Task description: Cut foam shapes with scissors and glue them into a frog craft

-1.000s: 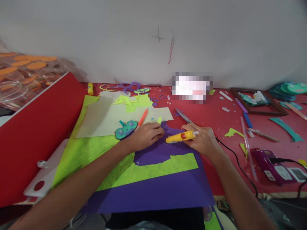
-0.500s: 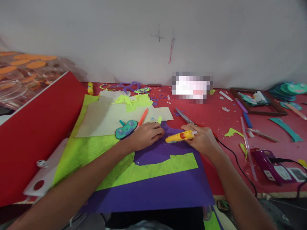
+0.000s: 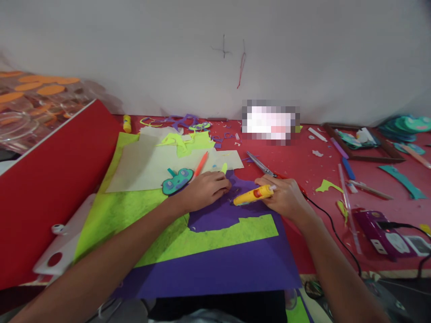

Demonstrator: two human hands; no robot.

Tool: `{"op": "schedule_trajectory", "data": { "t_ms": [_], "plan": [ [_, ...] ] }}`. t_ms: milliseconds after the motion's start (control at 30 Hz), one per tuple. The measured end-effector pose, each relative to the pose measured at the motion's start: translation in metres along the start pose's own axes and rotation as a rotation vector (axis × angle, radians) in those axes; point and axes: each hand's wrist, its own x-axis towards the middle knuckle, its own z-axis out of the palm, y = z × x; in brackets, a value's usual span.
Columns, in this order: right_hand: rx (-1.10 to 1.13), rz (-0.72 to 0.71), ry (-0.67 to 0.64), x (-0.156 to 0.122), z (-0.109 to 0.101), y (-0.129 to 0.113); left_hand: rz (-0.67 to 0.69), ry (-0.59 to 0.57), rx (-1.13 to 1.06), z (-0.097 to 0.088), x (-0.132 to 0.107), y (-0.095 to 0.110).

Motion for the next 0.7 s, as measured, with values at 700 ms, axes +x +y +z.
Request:
{"op": "schedule_trajectory", "data": {
  "t_ms": [700],
  "plan": [
    [-0.068, 0.029, 0.124, -0.0034, 0.0014, 0.0066, -0.001, 0.0, -0.002, 0.0001, 0.0002, 0.0012]
  ]
}}
